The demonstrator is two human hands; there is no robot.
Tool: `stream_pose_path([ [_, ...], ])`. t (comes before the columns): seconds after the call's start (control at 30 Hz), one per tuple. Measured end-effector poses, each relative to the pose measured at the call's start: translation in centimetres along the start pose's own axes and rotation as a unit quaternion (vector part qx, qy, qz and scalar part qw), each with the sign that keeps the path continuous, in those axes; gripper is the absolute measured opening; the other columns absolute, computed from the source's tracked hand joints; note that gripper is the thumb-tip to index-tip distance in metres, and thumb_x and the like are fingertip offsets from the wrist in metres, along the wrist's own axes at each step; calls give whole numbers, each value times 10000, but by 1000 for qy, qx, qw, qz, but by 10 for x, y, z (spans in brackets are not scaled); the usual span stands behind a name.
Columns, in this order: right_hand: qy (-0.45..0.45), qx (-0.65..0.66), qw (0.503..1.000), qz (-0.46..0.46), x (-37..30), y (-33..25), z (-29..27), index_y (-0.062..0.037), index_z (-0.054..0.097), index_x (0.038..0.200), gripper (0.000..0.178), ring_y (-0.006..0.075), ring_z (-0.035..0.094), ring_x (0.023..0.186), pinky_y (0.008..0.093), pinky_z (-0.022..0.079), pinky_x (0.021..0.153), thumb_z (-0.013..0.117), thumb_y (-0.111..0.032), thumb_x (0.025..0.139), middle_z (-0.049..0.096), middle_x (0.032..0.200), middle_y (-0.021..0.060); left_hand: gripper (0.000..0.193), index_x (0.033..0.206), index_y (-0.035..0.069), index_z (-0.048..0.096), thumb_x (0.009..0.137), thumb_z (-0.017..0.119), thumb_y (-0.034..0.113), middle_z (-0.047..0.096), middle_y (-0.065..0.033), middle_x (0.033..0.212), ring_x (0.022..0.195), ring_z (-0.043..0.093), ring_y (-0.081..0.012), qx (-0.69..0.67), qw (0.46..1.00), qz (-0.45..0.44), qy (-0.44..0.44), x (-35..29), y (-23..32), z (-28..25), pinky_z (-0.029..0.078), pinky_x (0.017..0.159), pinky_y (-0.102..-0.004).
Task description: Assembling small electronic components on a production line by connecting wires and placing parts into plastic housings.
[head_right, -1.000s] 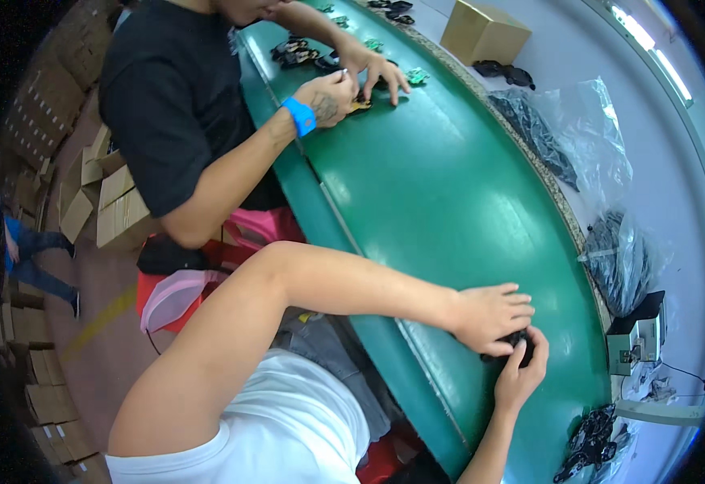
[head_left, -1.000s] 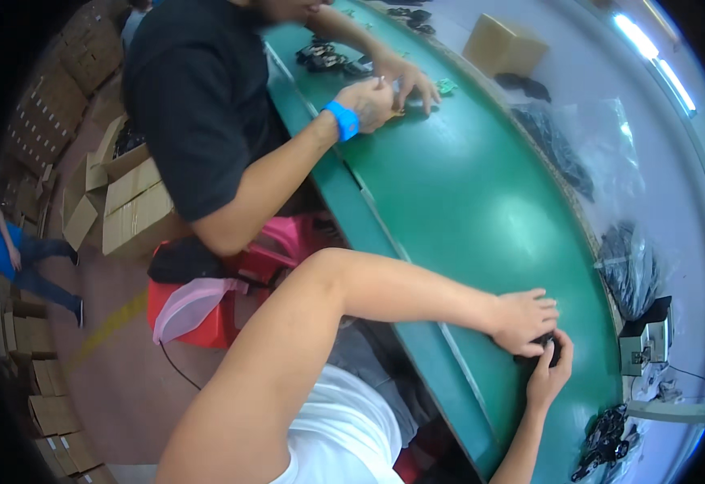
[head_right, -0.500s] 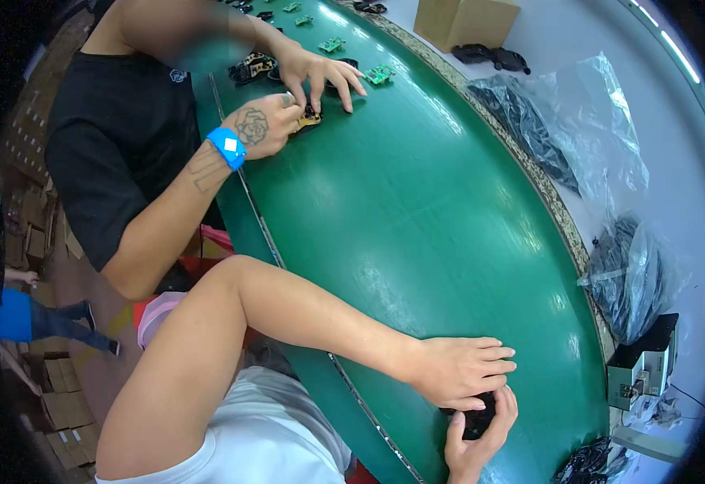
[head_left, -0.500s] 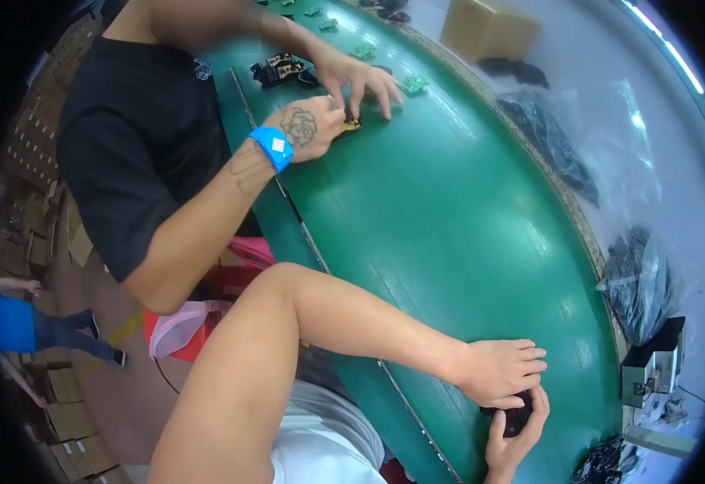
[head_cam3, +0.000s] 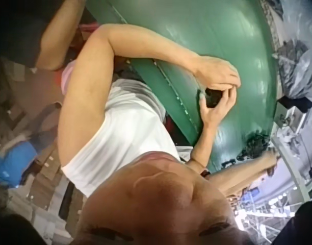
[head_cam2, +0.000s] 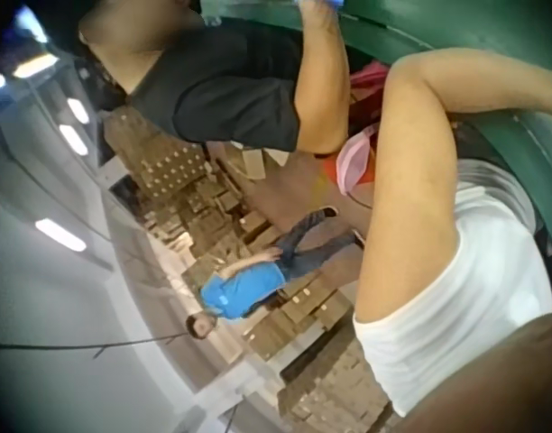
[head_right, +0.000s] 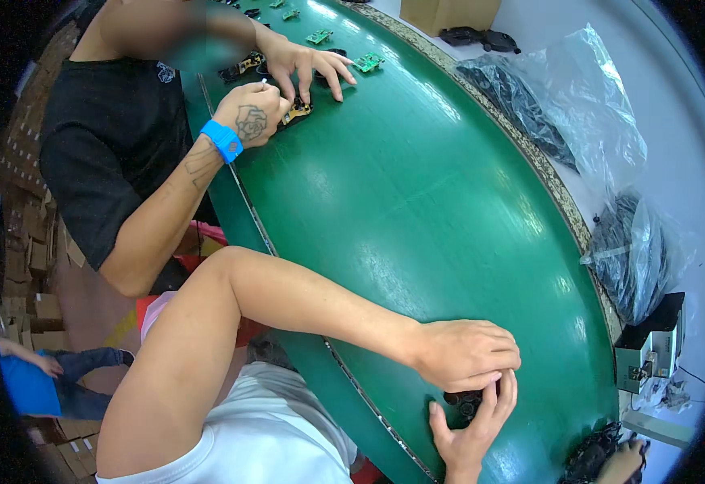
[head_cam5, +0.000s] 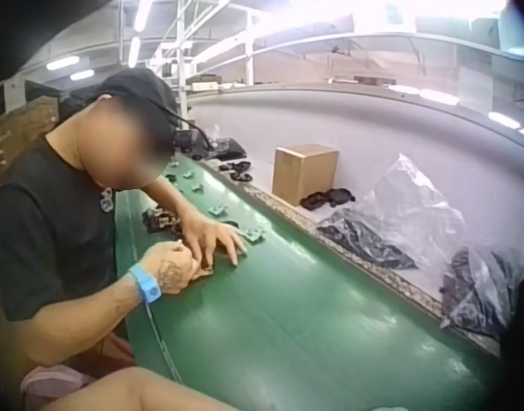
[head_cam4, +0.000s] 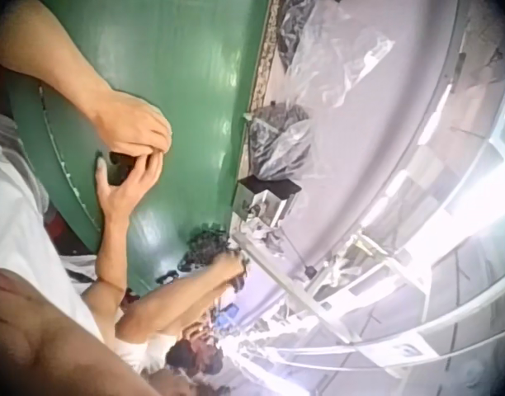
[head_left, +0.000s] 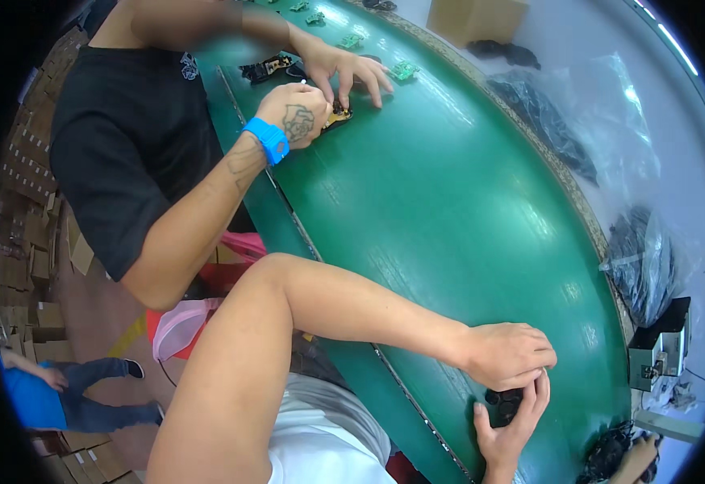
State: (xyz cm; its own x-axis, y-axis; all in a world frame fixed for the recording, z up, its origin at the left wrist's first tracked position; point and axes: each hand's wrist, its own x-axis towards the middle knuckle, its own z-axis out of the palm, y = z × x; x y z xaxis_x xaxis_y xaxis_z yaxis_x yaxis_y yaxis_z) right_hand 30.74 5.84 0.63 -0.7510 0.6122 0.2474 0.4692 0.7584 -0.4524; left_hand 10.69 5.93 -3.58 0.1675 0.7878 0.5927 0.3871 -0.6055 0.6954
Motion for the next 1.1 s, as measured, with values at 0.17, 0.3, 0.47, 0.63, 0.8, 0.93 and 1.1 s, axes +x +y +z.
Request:
stream_pose_path([
  [0.17, 49, -40, 998, -8, 25, 14, 6, 51, 570, 1353, 682, 490, 470, 1353, 557, 392, 1123, 802, -240, 782, 478, 1482, 301, 272, 1109, -22, 631, 910, 574, 154, 650, -222, 1111, 1053, 619, -411, 15, 999, -3, -41, 26, -4, -3, 502, 963, -488],
  [0.3, 8, -35, 999, -39, 50, -4, 15, -84, 620, 1376, 634, 433, 482, 1358, 536, 396, 1131, 803, -256, 793, 538, 1439, 200, 210, 1053, -3, 692, 847, 661, 23, 693, -201, 1158, 1105, 657, -409, 233, 972, 9, 40, -8, 1, -88, 536, 989, -458],
  [0.47, 20, -40, 999, -3, 30, 7, 0, -83, 629, 1372, 609, 429, 472, 1367, 533, 369, 1161, 775, -213, 795, 548, 1434, 185, 139, 1007, 15, 679, 880, 680, 69, 711, -169, 1061, 1032, 681, -360, 419, 885, -197, 44, -46, 36, -175, 541, 900, -423],
  [0.63, 22, -62, 998, 15, 26, -7, 7, -44, 598, 1389, 615, 422, 463, 1382, 517, 352, 1179, 735, -119, 794, 532, 1458, 187, 234, 1038, 19, 698, 847, 698, 154, 710, -187, 1080, 1017, 677, -381, 385, 869, -246, 191, -67, 45, -186, 532, 939, -443],
  [0.8, 35, -56, 998, -20, 23, 6, 17, -12, 601, 1366, 547, 407, 492, 1364, 511, 371, 1166, 697, -179, 853, 572, 1422, 189, 230, 939, 50, 675, 767, 701, 200, 612, -144, 974, 984, 622, -343, 207, 973, 53, -89, -41, 80, -29, 534, 832, -458],
  [0.93, 51, 6, 998, -36, 19, 17, 20, -29, 598, 1369, 605, 401, 527, 1320, 505, 401, 1140, 762, -195, 811, 610, 1359, 190, 329, 1070, 43, 671, 763, 719, 153, 645, -159, 1084, 1084, 616, -365, 112, 992, 39, -33, -21, 45, -19, 530, 925, -460],
  [1.1, 82, 43, 996, 7, 25, 23, 5, -51, 585, 1381, 632, 408, 549, 1274, 487, 443, 1105, 806, -194, 807, 619, 1308, 201, 320, 1147, 22, 651, 842, 713, 96, 639, -190, 1222, 1192, 605, -387, 171, 985, -10, -13, -6, 6, -42, 493, 1047, -454],
])
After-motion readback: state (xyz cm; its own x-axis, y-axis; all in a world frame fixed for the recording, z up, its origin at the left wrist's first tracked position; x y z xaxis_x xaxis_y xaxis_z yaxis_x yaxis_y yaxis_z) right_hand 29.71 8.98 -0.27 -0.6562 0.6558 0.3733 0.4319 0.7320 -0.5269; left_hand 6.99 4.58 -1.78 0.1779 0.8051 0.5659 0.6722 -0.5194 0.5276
